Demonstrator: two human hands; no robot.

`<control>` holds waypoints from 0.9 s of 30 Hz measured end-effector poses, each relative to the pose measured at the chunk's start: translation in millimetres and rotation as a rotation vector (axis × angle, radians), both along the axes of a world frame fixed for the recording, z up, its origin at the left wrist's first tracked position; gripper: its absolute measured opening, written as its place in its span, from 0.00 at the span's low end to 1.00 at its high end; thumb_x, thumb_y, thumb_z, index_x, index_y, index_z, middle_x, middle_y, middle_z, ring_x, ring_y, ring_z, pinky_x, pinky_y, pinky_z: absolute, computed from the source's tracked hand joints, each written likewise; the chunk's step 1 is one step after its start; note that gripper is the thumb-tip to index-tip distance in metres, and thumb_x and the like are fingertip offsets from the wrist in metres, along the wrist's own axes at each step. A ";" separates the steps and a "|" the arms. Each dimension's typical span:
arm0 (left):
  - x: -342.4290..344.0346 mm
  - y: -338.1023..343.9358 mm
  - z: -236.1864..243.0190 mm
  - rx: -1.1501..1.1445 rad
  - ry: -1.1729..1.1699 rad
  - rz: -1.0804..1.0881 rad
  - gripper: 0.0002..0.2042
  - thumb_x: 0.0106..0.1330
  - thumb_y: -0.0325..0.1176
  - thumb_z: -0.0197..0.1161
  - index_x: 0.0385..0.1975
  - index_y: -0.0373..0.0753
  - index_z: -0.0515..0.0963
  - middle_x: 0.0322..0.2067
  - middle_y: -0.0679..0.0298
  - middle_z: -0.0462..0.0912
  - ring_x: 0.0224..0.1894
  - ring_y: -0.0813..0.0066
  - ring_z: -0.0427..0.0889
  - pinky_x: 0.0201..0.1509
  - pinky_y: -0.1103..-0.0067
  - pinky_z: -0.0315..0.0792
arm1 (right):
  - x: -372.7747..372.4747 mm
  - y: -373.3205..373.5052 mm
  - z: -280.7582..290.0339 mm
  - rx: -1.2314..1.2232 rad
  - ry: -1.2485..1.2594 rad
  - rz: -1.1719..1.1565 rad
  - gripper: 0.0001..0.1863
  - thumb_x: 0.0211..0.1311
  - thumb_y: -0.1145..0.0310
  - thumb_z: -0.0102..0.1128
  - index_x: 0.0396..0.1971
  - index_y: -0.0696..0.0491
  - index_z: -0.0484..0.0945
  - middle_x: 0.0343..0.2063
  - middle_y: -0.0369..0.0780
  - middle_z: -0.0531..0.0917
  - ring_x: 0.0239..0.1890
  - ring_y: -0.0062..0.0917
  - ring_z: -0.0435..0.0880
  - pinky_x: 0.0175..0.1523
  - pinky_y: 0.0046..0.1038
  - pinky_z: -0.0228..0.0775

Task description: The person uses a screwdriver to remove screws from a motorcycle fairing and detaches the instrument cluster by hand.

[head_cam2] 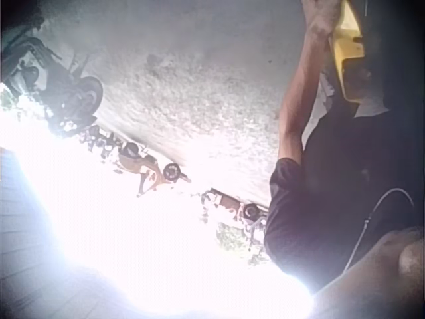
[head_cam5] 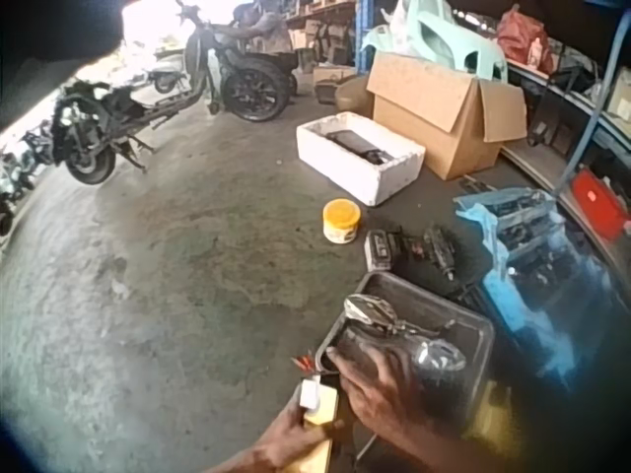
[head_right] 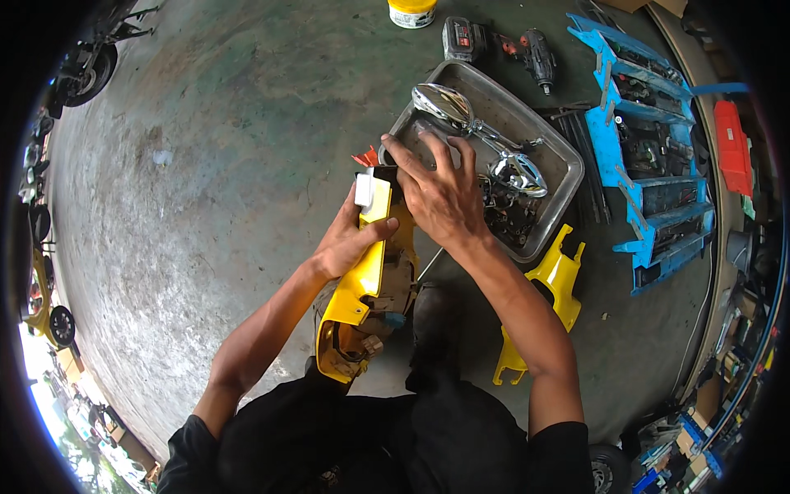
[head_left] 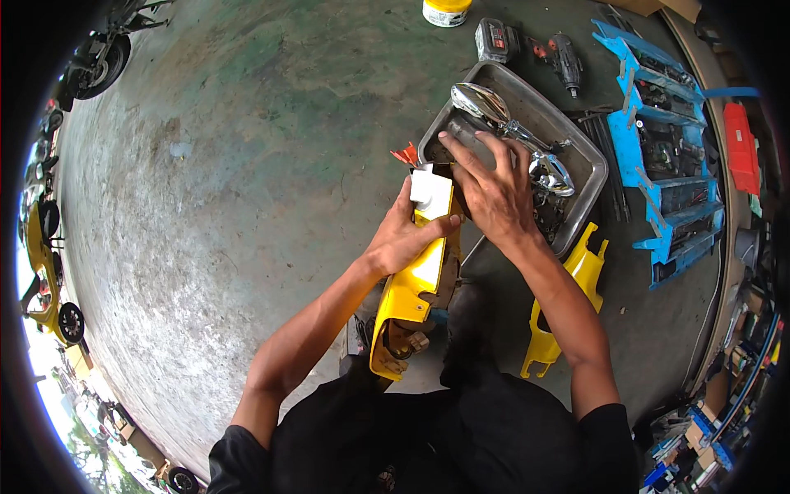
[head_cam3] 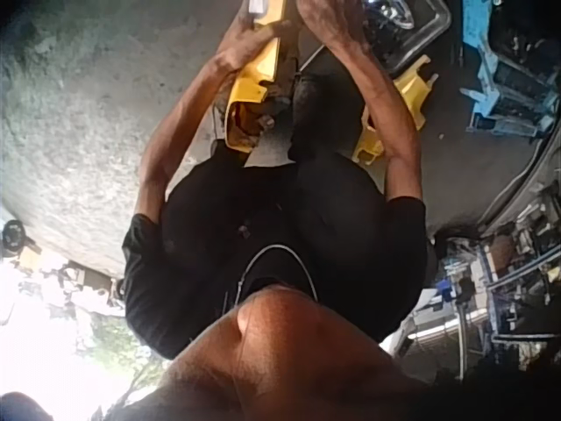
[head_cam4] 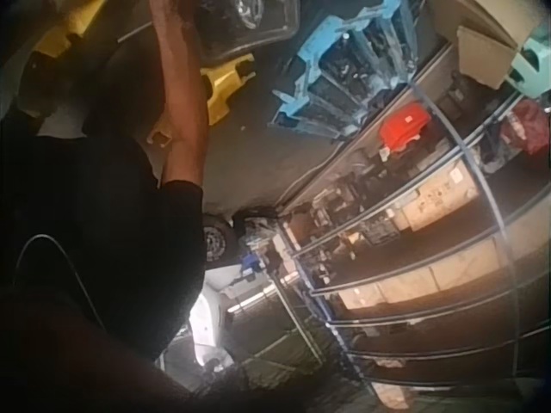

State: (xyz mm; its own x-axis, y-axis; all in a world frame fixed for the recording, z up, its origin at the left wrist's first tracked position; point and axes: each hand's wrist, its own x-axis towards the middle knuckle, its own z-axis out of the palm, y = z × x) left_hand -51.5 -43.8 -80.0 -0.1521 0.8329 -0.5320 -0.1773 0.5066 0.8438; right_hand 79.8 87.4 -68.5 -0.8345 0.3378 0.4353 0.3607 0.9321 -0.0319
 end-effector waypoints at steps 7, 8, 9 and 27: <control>-6.7 -5.2 -15.6 0.082 -0.084 0.085 0.37 0.58 0.42 0.67 0.65 0.39 0.56 0.46 0.61 0.74 0.44 0.74 0.74 0.49 0.75 0.72 | 7.4 5.6 9.6 -0.116 0.049 -0.047 0.07 0.49 0.68 0.66 0.30 0.50 0.83 0.54 0.26 0.78 0.51 0.28 0.72 0.58 0.40 0.60; -13.8 -9.5 -28.2 0.096 -0.139 0.120 0.37 0.58 0.42 0.66 0.65 0.39 0.56 0.48 0.61 0.74 0.45 0.73 0.74 0.50 0.75 0.72 | 6.0 10.5 8.1 -0.165 0.154 -0.104 0.07 0.46 0.67 0.68 0.27 0.49 0.82 0.46 0.28 0.83 0.46 0.29 0.75 0.55 0.39 0.60; -18.9 -10.4 -31.0 0.112 -0.202 0.150 0.37 0.59 0.42 0.64 0.66 0.39 0.55 0.49 0.61 0.73 0.47 0.73 0.74 0.51 0.74 0.72 | 8.1 17.1 2.3 -0.227 0.103 -0.173 0.07 0.45 0.67 0.68 0.27 0.49 0.82 0.44 0.29 0.83 0.45 0.29 0.76 0.55 0.39 0.60; -6.8 -27.9 -11.8 -0.017 -0.863 0.094 0.47 0.45 0.65 0.65 0.62 0.37 0.65 0.54 0.51 0.75 0.52 0.58 0.78 0.59 0.63 0.72 | -16.0 50.9 7.5 -1.537 0.068 0.249 0.24 0.58 0.62 0.67 0.53 0.57 0.76 0.45 0.44 0.83 0.49 0.29 0.81 0.54 0.28 0.72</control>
